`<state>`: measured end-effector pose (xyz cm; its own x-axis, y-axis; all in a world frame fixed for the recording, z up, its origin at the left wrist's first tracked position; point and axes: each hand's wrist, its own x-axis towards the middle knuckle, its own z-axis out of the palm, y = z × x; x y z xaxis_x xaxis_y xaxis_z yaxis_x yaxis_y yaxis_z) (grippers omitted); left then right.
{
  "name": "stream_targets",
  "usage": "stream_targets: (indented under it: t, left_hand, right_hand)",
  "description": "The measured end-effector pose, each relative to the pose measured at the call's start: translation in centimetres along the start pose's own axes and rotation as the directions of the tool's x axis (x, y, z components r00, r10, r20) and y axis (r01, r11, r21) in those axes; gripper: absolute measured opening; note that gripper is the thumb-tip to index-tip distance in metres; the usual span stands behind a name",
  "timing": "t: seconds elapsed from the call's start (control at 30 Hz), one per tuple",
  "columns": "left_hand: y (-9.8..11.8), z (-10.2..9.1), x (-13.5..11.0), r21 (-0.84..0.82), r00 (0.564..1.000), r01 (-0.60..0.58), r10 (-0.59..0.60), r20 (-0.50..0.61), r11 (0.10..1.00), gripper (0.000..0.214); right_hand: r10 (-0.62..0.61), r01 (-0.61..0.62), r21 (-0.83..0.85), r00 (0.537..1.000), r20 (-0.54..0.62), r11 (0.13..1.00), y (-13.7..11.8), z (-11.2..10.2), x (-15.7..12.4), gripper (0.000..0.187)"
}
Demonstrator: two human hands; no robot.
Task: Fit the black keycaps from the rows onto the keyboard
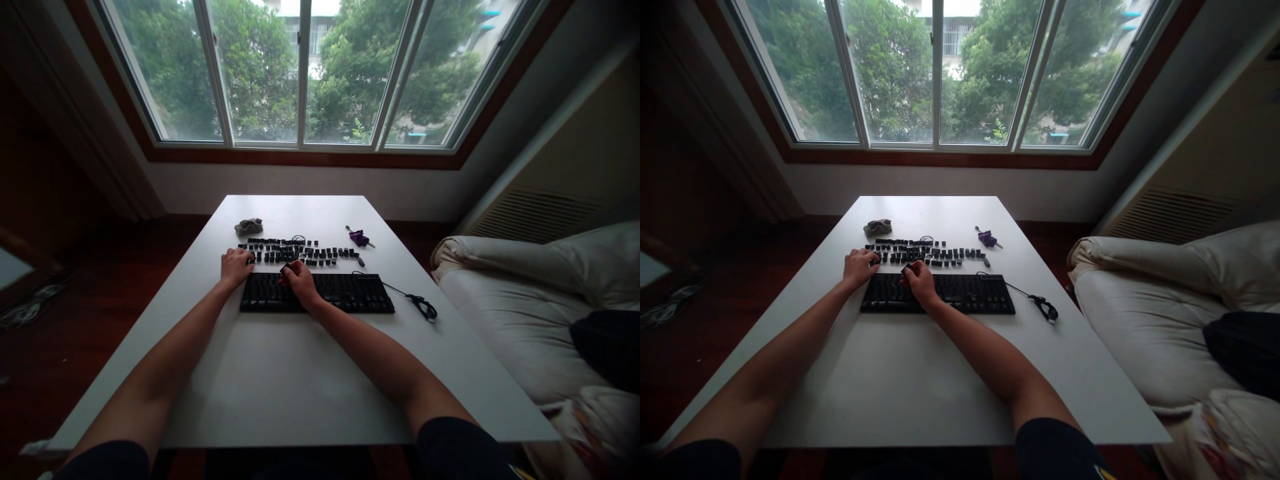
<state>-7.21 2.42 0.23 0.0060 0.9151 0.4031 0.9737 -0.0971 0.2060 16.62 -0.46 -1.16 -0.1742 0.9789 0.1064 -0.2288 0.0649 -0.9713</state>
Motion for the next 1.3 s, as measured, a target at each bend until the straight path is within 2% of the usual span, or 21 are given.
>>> stream_targets:
  t: [0.6, 0.83, 1.17, 1.3]
  left_hand:
    - [-1.9, -0.7, -0.9, 0.013, 1.000, 0.015, -0.015, -0.006, 1.000, 0.025]
    - [-1.8, -0.6, -1.2, 0.057, 1.000, 0.027, -0.026, -0.017, 0.998, 0.020]
    - [-1.6, -0.1, -1.4, 0.035, 0.997, 0.019, -0.017, -0.070, 0.999, 0.021]
    - [-1.6, 0.0, -1.0, 0.021, 0.999, -0.001, 0.003, -0.049, 1.000, 0.022]
  right_hand:
    - [-0.024, 0.024, 0.011, 1.000, 0.015, 1.000, 0.2, -0.1, 0.1, 0.035]
    - [-0.020, 0.020, 0.008, 1.000, 0.016, 1.000, 0.1, -0.1, 0.1, 0.036]
    - [-0.013, 0.013, 0.009, 1.000, 0.019, 1.000, 0.2, -0.1, 0.1, 0.036]
    - [-0.019, 0.019, 0.001, 1.000, 0.024, 1.000, 0.1, -0.1, 0.1, 0.036]
